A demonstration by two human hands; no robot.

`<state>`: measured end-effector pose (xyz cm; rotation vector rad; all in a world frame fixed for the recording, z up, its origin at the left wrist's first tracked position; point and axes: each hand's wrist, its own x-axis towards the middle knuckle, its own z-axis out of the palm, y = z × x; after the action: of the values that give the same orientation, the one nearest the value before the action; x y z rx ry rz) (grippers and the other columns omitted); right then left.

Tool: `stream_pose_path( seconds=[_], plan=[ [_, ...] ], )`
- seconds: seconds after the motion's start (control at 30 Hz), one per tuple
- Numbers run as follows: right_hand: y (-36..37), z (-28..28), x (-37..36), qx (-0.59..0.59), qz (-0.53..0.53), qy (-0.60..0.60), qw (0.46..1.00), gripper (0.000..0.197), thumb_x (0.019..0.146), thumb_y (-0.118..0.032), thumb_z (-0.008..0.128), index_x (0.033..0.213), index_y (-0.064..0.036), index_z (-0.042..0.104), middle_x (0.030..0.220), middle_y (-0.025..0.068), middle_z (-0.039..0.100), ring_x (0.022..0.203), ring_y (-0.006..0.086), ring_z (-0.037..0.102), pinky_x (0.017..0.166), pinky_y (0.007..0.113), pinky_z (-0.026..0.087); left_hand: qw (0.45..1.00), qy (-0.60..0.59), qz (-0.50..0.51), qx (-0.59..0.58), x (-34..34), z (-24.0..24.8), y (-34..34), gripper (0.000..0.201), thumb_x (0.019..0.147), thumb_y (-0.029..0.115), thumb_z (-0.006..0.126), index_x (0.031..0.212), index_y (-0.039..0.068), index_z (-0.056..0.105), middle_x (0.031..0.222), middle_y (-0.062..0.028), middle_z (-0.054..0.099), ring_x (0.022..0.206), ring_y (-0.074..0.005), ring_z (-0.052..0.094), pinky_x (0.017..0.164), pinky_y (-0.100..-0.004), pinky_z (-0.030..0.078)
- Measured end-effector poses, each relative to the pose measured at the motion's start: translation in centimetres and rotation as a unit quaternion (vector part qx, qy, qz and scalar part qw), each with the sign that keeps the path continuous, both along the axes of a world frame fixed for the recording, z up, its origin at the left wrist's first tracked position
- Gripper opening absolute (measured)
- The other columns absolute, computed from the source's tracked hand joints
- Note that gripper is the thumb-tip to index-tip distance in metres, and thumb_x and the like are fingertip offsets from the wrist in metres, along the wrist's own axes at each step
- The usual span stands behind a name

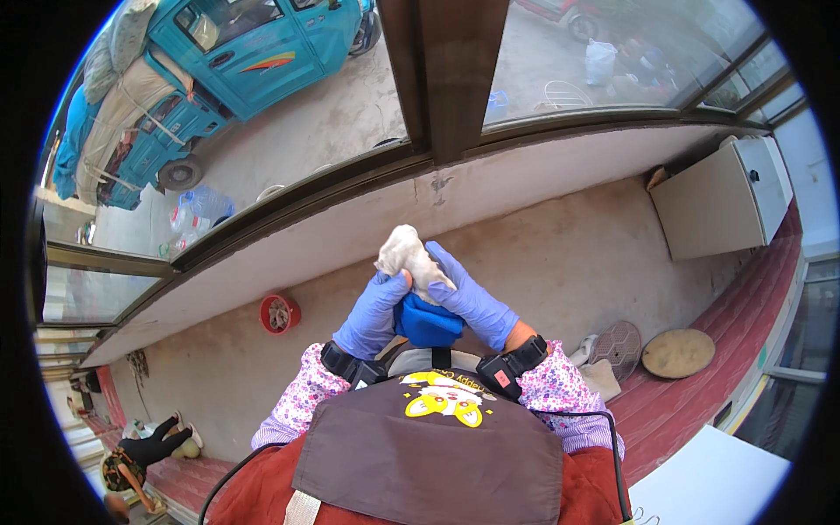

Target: The person wipes the exterior glass of a large window and the window frame using a blue cloth and a spray bottle. They repeatedly spray and wipe different sections of the glass and frame, then briefly handle a small black object on a nearby freezer before resuming wiping.

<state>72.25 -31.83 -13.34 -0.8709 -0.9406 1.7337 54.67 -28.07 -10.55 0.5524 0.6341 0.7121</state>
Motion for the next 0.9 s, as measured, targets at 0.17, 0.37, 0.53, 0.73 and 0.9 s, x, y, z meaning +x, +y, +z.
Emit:
stream_pose_path(
  seconds=[0.17, 0.37, 0.53, 0.73, 0.9],
  plan=[
    [-0.3, 0.3, -0.8, -0.091, 0.025, 0.084, 0.992, 0.098, 0.080, -0.052, 0.072, 0.150, -0.0087, 0.019, 0.146, 0.0083, 0.037, 0.130, 0.0195, 0.040, 0.107, 0.034, 0.035, 0.991, -0.064, 0.114, -0.014, -0.7, -0.9, 0.9, 0.055, 0.094, 0.033, 0.060, 0.140, 0.011, 0.039, 0.132, -0.0082, 0.053, 0.119, -0.0231, 0.054, 0.102, -0.0394, 0.046],
    [0.3, 2.2, -2.7, -0.221, 0.090, 0.084, 0.968, 0.077, 0.082, -0.029, 0.074, 0.143, -0.0056, 0.034, 0.128, 0.0090, 0.054, 0.114, 0.0185, 0.055, 0.097, 0.035, 0.045, 0.985, -0.101, 0.140, -0.006, -2.0, -2.6, 1.9, 0.055, 0.094, 0.032, 0.059, 0.140, 0.009, 0.038, 0.134, -0.0098, 0.051, 0.122, -0.0248, 0.051, 0.104, -0.0415, 0.043],
    [1.1, 1.8, -1.5, -0.201, 0.115, 0.045, 0.972, 0.071, 0.081, -0.019, 0.073, 0.141, -0.0010, 0.039, 0.126, 0.0125, 0.057, 0.106, 0.0216, 0.060, 0.094, 0.034, 0.048, 0.966, -0.118, 0.230, -0.006, -6.3, -5.1, 3.6, 0.056, 0.095, 0.029, 0.058, 0.140, 0.005, 0.036, 0.136, -0.0130, 0.049, 0.128, -0.0291, 0.046, 0.110, -0.0462, 0.034],
    [-0.1, 0.2, -0.8, -0.269, 0.047, 0.023, 0.962, 0.067, 0.081, -0.024, 0.073, 0.137, -0.0012, 0.045, 0.123, 0.0126, 0.059, 0.105, 0.0224, 0.061, 0.092, 0.033, 0.049, 0.924, -0.255, 0.244, -0.151, -10.3, -6.5, 3.8, 0.050, 0.097, 0.027, 0.054, 0.139, 0.005, 0.038, 0.136, -0.0152, 0.049, 0.125, -0.0310, 0.049, 0.109, -0.0491, 0.037],
    [0.0, -0.8, -0.8, -0.266, 0.010, 0.000, 0.964, 0.061, 0.084, -0.026, 0.071, 0.134, -0.0015, 0.047, 0.121, 0.0118, 0.061, 0.105, 0.0213, 0.061, 0.093, 0.033, 0.048, 0.918, -0.250, 0.271, -0.145, -11.7, -6.4, 4.0, 0.061, 0.093, 0.039, 0.057, 0.140, 0.005, 0.036, 0.138, -0.0163, 0.047, 0.127, -0.0330, 0.046, 0.111, -0.0515, 0.032]
  ],
)
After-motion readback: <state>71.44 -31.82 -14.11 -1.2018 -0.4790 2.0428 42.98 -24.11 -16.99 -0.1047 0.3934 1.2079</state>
